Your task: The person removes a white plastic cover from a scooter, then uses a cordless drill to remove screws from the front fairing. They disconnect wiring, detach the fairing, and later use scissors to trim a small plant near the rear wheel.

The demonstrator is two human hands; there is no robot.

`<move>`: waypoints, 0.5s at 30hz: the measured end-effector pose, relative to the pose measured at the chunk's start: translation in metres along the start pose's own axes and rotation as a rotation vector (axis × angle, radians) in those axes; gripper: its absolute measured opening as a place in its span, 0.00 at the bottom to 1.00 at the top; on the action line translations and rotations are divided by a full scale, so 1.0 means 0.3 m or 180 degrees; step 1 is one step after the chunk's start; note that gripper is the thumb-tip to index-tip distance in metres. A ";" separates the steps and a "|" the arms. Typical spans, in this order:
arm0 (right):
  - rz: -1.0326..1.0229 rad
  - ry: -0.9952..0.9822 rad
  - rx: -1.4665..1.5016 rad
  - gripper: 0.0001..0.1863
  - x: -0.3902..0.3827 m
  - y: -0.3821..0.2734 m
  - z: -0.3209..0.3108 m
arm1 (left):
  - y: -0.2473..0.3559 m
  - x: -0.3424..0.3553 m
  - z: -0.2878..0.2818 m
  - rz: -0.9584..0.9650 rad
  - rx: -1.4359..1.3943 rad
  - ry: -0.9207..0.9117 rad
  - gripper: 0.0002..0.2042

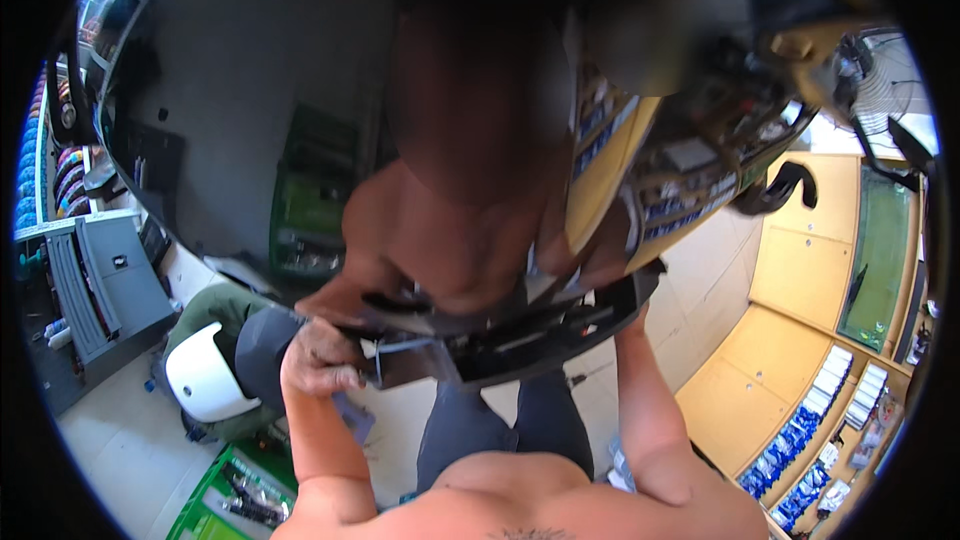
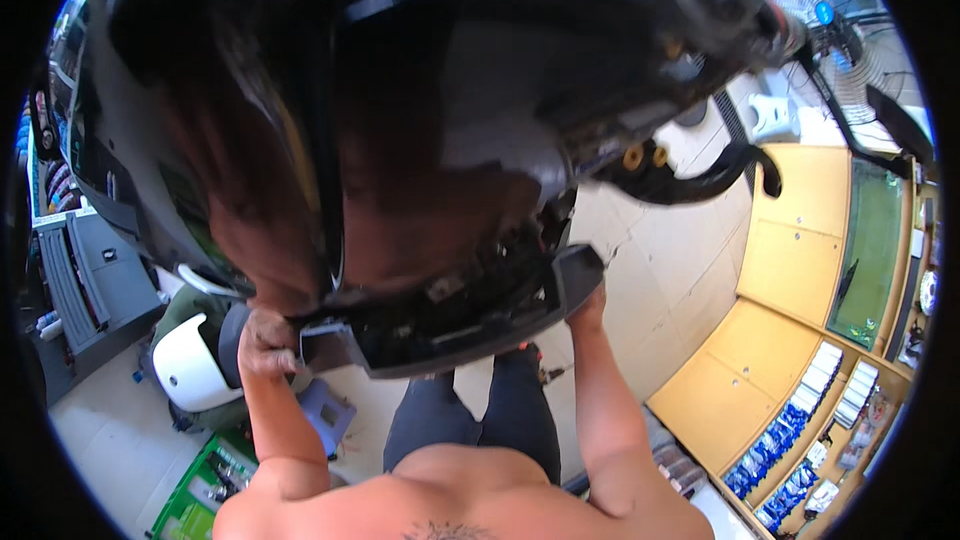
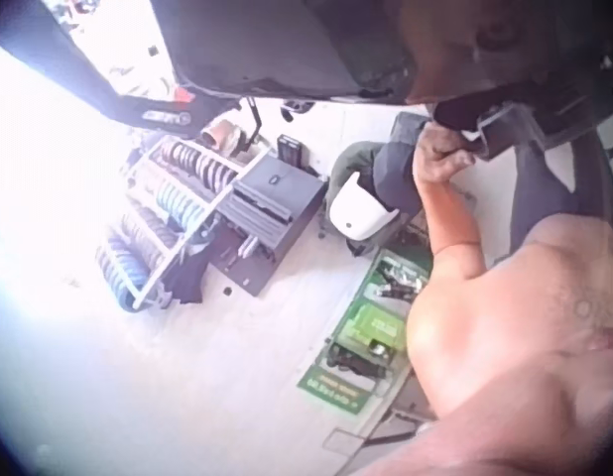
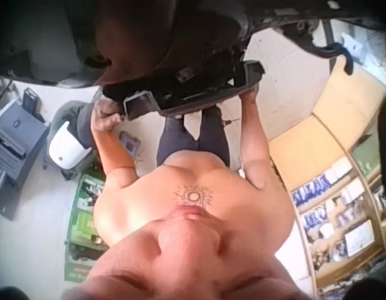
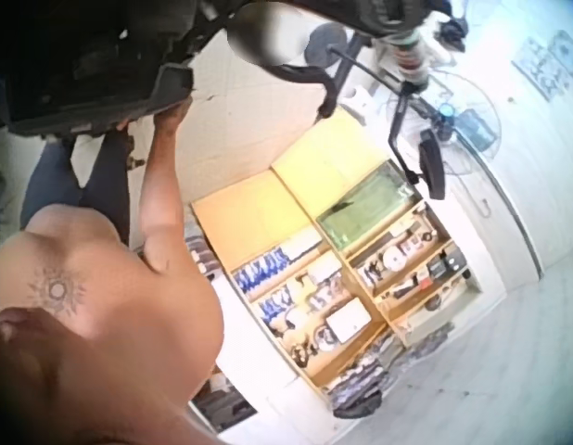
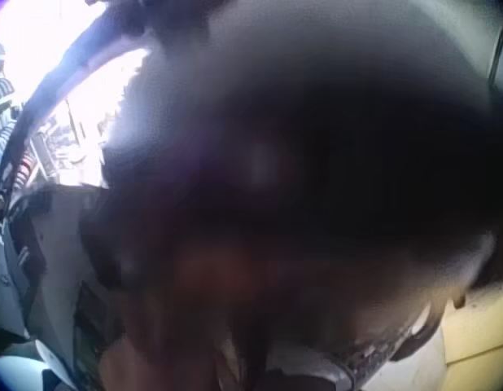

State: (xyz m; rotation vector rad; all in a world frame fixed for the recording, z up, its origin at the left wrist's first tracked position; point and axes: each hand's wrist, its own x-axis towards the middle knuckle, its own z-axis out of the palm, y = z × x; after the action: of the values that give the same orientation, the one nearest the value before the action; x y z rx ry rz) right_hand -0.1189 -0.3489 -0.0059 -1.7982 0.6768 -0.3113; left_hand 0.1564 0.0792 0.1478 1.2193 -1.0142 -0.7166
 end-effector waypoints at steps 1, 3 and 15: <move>0.0169 0.0039 0.0387 0.24 -0.031 0.006 -0.002 | 0.021 0.031 0.032 0.0093 -0.0008 0.0206 0.17; 0.0833 0.0064 0.2987 0.25 0.004 0.018 0.016 | 0.013 0.008 0.046 -0.0270 -0.0285 0.0591 0.18; 0.0542 0.0186 0.1900 0.20 0.002 0.114 -0.003 | -0.005 -0.003 0.043 -0.0109 -0.0182 0.0426 0.17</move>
State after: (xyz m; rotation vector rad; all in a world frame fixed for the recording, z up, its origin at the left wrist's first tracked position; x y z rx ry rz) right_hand -0.1287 -0.3569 -0.0375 -1.1611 0.6849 -0.4026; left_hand 0.1444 0.0744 0.1464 1.2209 -0.8590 -0.6771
